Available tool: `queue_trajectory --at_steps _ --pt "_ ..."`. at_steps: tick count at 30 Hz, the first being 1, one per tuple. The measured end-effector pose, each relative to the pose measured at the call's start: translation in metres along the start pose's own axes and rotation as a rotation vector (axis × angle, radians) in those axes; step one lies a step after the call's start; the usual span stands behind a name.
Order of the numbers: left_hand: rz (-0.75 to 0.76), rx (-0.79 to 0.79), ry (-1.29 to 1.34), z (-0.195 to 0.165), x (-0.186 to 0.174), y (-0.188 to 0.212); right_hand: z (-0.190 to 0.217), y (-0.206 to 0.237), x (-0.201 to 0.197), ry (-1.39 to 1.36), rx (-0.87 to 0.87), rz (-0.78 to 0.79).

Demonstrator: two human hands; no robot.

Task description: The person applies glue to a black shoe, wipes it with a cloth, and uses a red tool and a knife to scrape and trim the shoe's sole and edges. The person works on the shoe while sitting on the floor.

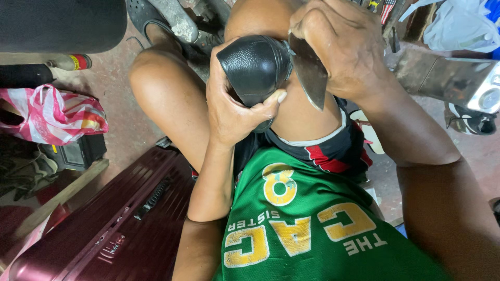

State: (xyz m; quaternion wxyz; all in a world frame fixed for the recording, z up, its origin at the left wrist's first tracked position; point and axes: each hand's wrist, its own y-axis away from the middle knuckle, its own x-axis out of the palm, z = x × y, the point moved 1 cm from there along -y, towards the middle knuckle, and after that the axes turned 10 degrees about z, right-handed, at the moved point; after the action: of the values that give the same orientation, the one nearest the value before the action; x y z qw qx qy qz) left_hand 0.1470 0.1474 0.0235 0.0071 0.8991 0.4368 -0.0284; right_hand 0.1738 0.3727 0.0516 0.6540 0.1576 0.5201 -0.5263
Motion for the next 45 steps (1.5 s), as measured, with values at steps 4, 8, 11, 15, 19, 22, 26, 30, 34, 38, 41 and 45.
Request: queue_trajectory --at_steps 4,8,11,15,19,22,26,30,34,38,41,45 --pt "0.001 0.022 -0.02 0.0 -0.001 0.0 -0.001 0.0 0.0 0.006 -0.008 -0.001" --pt "-0.002 0.019 -0.01 0.001 -0.001 0.001 -0.001 0.0 0.002 0.014 0.006 0.018" --pt "-0.003 0.025 -0.01 0.002 -0.001 0.001 -0.002 -0.001 0.001 0.008 -0.003 0.02" --pt "-0.001 0.02 -0.006 0.003 -0.002 0.001 -0.004 -0.003 0.0 -0.011 -0.012 0.027" --pt "-0.003 0.039 -0.037 0.004 -0.003 0.001 -0.005 -0.005 -0.002 -0.019 -0.016 0.048" --pt "-0.002 0.028 -0.052 0.004 -0.002 0.002 -0.004 -0.004 -0.005 -0.024 -0.016 0.063" --pt "0.003 0.038 -0.096 0.004 -0.002 0.002 -0.004 -0.002 -0.008 -0.015 0.028 0.115" --pt "0.013 0.033 -0.092 0.003 -0.003 0.002 -0.006 0.0 -0.008 -0.013 0.024 0.121" --pt "0.024 0.036 -0.097 0.003 -0.004 0.002 -0.009 0.002 -0.004 0.054 0.05 0.129" --pt "0.049 0.03 -0.06 0.003 -0.005 0.001 -0.011 0.001 -0.001 -0.024 0.053 0.153" --pt "0.087 0.015 -0.039 -0.001 -0.009 -0.001 -0.012 0.001 -0.004 -0.098 0.048 0.166" --pt "0.111 -0.001 -0.017 -0.012 -0.014 -0.002 -0.009 0.003 -0.008 -0.139 0.056 0.187"
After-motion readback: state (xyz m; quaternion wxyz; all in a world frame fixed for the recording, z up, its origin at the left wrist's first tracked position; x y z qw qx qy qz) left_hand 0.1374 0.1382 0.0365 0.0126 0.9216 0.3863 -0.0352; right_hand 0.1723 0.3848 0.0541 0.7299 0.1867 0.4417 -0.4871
